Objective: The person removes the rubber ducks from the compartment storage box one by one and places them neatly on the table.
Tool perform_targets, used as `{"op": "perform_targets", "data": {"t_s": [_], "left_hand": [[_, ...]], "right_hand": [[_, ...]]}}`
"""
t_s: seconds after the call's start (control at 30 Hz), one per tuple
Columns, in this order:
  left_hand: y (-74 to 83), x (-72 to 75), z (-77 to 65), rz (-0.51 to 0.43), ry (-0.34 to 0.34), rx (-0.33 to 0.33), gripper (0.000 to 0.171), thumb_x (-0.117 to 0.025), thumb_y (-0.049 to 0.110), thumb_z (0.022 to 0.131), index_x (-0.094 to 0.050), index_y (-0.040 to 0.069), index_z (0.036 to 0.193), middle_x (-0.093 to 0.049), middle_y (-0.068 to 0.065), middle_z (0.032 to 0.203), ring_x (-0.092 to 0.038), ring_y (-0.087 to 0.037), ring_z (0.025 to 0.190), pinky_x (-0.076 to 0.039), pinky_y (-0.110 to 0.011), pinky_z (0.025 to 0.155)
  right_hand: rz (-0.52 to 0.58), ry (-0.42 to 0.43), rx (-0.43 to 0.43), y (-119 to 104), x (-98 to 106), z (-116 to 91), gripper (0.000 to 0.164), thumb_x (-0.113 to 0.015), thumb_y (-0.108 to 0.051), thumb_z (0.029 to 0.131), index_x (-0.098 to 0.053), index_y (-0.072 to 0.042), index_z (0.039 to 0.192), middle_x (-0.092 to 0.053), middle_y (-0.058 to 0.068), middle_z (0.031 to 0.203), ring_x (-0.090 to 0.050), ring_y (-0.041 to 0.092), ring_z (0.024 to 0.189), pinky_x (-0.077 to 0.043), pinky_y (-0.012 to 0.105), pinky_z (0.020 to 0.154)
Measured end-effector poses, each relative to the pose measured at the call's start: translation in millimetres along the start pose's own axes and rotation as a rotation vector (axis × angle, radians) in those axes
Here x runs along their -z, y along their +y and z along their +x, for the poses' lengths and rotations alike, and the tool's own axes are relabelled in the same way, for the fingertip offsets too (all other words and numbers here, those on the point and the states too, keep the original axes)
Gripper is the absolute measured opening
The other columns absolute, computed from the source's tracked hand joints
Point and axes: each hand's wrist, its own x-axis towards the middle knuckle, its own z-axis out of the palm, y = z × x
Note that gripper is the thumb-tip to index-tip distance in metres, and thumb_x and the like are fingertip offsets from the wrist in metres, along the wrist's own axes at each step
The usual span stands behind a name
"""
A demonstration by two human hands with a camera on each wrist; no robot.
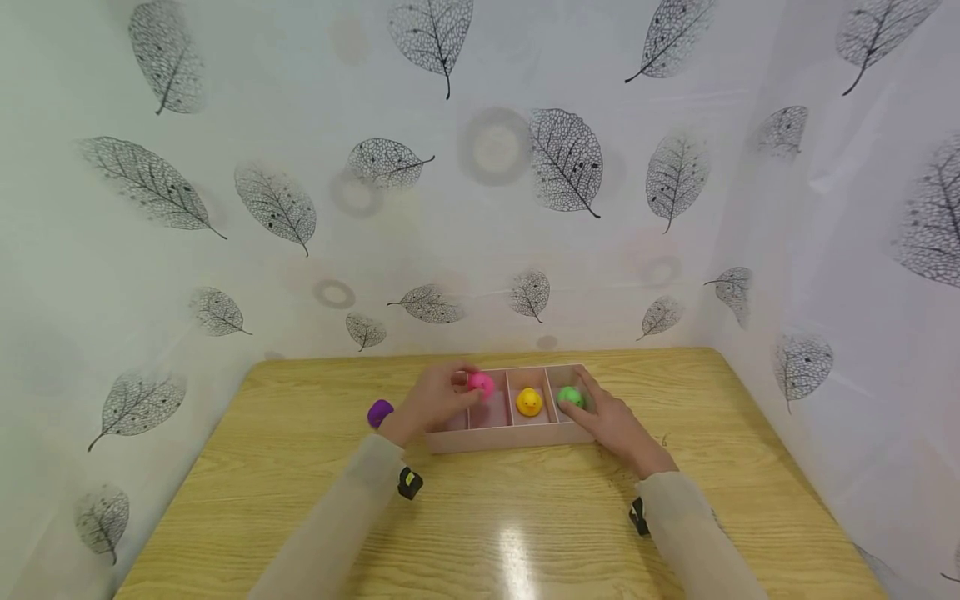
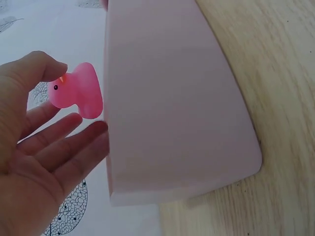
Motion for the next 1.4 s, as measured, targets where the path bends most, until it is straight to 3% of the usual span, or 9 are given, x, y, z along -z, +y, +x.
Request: {"op": "perform_targets", "data": {"t_s": [0.13, 0.27, 0.47, 0.83, 1.17, 1.4], "left_hand": [[-3.6, 5.8, -0.9, -0.090, 0.014, -0.021, 0.034, -0.079, 0.016, 0.091, -0.070, 0.009, 0.124, -0.074, -0.014, 0.123, -0.074, -0.031, 0.111, -0.064, -0.034, 0.087], [-6.0, 11.4, -3.3, -0.105, 0.050, -0.061, 0.035, -0.080, 0.013, 0.089, -0.071, 0.007, 0.122, -0.075, -0.014, 0.121, -0.076, -0.032, 0.105, -0.065, -0.030, 0.080], [-7.6, 18.8, -8.4, -0.152, 0.067, -0.093, 0.036, -0.080, 0.010, 0.087, -0.070, 0.006, 0.121, -0.075, -0.017, 0.117, -0.075, -0.031, 0.096, -0.065, -0.032, 0.082], [-15.5, 38.2, -23.8, -0.211, 0.119, -0.069, 0.035, -0.083, 0.012, 0.087, -0.072, 0.008, 0.120, -0.076, -0.014, 0.115, -0.071, -0.028, 0.096, -0.062, -0.032, 0.081], [-38.7, 52.9, -37.7, -0.264, 0.154, 0.035, 0.040, -0.080, 0.017, 0.091, -0.070, 0.012, 0.129, -0.071, -0.012, 0.130, -0.073, -0.036, 0.108, -0.065, -0.036, 0.083], [-53.6, 70.7, -46.7, -0.206, 0.183, 0.034, 0.041, -0.082, 0.021, 0.090, -0.070, 0.012, 0.129, -0.073, -0.016, 0.126, -0.073, -0.035, 0.104, -0.065, -0.039, 0.084]], "right_hand": [[0.012, -0.001, -0.002, 0.2, 0.3, -0.7, 0.089, -0.046, -0.067, 0.104, -0.005, -0.024, 0.171, -0.033, 0.040, 0.162, -0.039, 0.063, 0.144, -0.035, 0.077, 0.115], [0.014, -0.005, -0.003, 1.0, 0.0, -1.4, 0.090, -0.045, -0.067, 0.104, -0.005, -0.023, 0.171, -0.032, 0.040, 0.162, -0.039, 0.063, 0.144, -0.035, 0.077, 0.115], [0.012, -0.005, -0.003, 2.7, -0.6, -0.6, 0.089, -0.045, -0.068, 0.104, -0.004, -0.024, 0.171, -0.031, 0.038, 0.164, -0.038, 0.062, 0.145, -0.034, 0.076, 0.115], [0.018, -0.009, 0.000, -0.5, 0.8, -2.4, 0.089, -0.045, -0.066, 0.105, -0.003, -0.023, 0.171, -0.028, 0.038, 0.165, -0.036, 0.063, 0.146, -0.033, 0.077, 0.116], [0.019, -0.011, -0.004, -1.6, 1.5, -3.4, 0.088, -0.045, -0.066, 0.105, -0.004, -0.025, 0.171, -0.028, 0.037, 0.165, -0.036, 0.063, 0.146, -0.033, 0.077, 0.116], [0.018, -0.002, 0.006, -1.7, 1.2, -3.6, 0.088, -0.045, -0.066, 0.105, -0.005, -0.023, 0.171, -0.029, 0.037, 0.165, -0.037, 0.063, 0.145, -0.034, 0.077, 0.115]]}}
